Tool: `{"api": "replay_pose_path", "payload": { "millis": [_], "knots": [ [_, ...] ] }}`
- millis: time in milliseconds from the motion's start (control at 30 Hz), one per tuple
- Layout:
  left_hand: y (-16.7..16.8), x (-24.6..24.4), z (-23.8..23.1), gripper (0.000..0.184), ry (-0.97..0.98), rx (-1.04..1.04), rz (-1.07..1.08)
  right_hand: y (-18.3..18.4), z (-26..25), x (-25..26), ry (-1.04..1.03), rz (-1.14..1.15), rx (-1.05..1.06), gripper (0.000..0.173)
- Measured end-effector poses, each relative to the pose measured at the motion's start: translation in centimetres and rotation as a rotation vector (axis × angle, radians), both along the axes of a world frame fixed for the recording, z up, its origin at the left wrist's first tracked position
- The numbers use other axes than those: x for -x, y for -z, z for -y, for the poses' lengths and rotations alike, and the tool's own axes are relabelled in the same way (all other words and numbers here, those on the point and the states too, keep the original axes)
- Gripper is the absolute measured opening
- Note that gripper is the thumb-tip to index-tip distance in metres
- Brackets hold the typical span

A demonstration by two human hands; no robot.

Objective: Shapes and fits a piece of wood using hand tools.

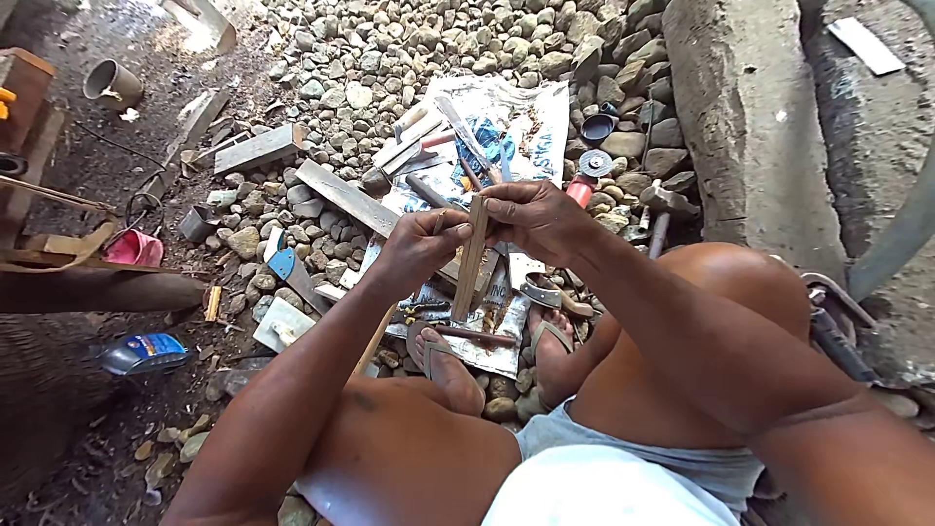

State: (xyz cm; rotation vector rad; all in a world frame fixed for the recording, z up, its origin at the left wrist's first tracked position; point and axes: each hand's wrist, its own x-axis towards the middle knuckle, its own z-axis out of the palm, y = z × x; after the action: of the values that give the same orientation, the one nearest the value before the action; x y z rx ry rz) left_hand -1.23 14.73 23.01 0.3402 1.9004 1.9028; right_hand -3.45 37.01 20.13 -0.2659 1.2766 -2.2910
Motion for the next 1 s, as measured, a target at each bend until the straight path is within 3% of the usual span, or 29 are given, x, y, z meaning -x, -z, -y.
{"api": "replay_pose_path", "payload": {
  "millis": [267,433,600,867,1000],
  "knots": [
    [0.8,-0.4,0.1,0.013,-0.014,-0.07,0.037,0.5,0.3,-0.1,-0.015,0.027,0.059,0.02],
    [0.8,0.0,-0.1,0.009,-0.021,0.021,0.072,-0.3,1.1,-0.1,0.073,-0.035,-0.138,0.016],
    [0.3,0.5,-0.2,0.009,0.016,0.155,0.04,-0.4,1.2,0.0,0.028,-0.119,-0.27,0.016],
    [0.5,0.5,-0.4,0.015,-0.025,0.528,-0.468,-0.6,1.4,-1.0,0.163,-0.415,-0.618,0.012],
    [0.2,0.1,-1.1,0.018,-0.103,0.65,-0.596,-0.3,1.9,-1.3,0.296,-0.574,-0.671,0.012]
  ]
}}
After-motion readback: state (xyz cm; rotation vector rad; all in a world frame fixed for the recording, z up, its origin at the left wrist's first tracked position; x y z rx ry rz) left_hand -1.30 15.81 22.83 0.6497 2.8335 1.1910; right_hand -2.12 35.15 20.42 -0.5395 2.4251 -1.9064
